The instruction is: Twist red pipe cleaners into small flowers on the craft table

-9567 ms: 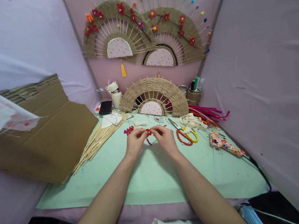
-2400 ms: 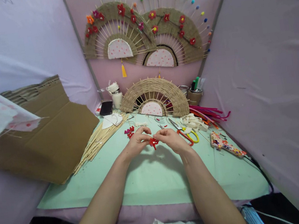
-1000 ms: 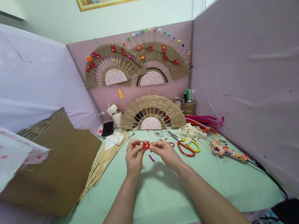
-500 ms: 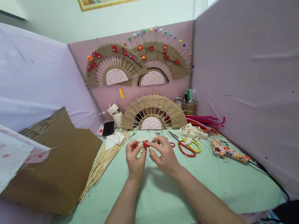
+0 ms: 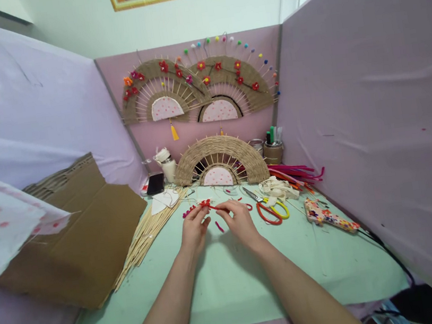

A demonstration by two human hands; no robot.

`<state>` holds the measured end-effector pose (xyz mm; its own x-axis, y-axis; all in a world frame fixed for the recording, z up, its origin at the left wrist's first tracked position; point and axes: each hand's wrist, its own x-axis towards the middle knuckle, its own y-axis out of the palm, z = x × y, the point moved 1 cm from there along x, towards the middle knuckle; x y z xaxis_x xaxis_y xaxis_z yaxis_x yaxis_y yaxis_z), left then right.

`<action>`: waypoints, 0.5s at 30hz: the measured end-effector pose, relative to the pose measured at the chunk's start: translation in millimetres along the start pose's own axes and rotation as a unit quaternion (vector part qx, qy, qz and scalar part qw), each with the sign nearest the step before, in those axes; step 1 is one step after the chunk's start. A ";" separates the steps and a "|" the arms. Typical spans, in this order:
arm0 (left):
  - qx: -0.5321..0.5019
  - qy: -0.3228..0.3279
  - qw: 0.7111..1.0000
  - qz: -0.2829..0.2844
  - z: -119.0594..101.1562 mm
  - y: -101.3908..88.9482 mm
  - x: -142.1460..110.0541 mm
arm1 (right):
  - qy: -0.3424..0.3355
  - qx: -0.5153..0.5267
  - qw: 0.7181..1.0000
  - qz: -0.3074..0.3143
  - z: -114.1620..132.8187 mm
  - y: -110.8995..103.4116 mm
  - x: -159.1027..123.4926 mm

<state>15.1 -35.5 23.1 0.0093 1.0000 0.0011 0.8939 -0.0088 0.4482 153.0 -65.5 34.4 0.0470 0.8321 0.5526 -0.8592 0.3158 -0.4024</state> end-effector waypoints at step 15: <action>0.104 -0.004 0.994 0.018 2.6 -1.1 2.6 | 0.036 -0.122 0.992 0.015 -15.3 -6.9 3.1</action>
<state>15.4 -32.9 20.3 0.0454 0.9990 0.0053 0.9665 -0.0452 0.2527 166.8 -58.2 27.7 0.0670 0.8704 0.4878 -0.7127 0.3839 -0.5871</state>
